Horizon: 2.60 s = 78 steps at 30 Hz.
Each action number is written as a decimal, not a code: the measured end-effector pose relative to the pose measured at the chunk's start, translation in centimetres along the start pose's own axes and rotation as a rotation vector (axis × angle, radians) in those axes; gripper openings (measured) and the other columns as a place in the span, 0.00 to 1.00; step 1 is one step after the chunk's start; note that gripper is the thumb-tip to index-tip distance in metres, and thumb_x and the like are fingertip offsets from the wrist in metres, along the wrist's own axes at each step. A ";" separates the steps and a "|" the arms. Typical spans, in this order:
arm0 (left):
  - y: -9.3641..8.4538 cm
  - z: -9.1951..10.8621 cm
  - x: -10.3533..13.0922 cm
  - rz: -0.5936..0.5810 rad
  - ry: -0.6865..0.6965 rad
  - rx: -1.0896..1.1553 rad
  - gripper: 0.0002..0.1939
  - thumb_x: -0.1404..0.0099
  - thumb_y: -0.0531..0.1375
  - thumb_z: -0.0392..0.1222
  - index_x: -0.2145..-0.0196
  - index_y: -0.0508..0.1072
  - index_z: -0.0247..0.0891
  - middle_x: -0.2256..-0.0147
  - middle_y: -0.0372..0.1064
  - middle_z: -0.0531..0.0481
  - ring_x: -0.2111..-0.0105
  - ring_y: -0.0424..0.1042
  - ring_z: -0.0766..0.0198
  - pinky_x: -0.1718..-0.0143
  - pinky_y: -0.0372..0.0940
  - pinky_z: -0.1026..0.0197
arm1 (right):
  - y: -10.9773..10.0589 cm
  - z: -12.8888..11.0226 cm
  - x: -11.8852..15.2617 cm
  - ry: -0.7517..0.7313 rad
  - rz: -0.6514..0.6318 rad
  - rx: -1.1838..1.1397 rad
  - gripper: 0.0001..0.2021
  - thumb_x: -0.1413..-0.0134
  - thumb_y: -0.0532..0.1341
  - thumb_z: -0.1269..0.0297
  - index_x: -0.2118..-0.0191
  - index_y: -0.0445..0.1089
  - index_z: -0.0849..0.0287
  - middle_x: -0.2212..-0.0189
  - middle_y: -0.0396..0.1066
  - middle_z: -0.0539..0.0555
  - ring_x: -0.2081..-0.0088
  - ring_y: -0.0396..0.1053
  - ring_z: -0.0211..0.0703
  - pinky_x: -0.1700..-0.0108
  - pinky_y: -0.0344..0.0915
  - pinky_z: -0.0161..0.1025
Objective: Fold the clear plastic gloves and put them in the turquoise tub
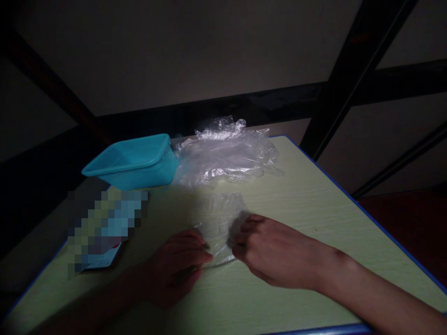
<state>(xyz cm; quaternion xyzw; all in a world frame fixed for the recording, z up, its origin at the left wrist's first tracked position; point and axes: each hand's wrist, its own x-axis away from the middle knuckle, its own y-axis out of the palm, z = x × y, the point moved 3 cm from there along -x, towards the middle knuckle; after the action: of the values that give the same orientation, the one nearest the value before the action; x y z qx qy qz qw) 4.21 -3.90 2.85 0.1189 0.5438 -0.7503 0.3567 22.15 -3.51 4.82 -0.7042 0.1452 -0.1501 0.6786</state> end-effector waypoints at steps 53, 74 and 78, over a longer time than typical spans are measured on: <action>-0.7 0.4 -0.2 0.111 -0.007 -0.338 0.19 0.47 0.56 0.46 0.61 0.67 0.31 0.71 0.72 0.42 0.71 0.72 0.57 0.68 0.69 0.55 | -1.5 0.8 -0.1 0.050 0.102 -0.035 0.06 0.50 0.53 0.73 0.71 0.66 0.60 0.74 0.67 0.53 0.70 0.62 0.43 0.62 0.60 0.43; 0.2 -1.1 0.8 0.036 -0.132 -0.383 0.07 0.40 0.54 0.31 0.73 0.69 0.35 0.70 0.72 0.48 0.70 0.70 0.64 0.66 0.68 0.61 | -1.0 2.6 0.2 0.060 0.072 -0.012 0.03 0.50 0.57 0.73 0.69 0.67 0.60 0.71 0.69 0.53 0.68 0.65 0.44 0.62 0.62 0.43; 0.2 -1.1 0.8 0.039 -0.139 -0.379 0.08 0.40 0.53 0.30 0.73 0.69 0.35 0.71 0.72 0.48 0.71 0.71 0.64 0.66 0.68 0.61 | -0.7 2.8 0.2 0.046 0.086 -0.017 0.06 0.52 0.57 0.76 0.69 0.69 0.61 0.68 0.71 0.55 0.64 0.67 0.46 0.60 0.63 0.44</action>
<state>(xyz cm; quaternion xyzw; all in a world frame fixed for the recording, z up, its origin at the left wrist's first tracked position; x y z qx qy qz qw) 3.51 -3.30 1.85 0.0081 0.6469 -0.6339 0.4238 23.51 -0.98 5.47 -0.6995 0.1924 -0.1355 0.6748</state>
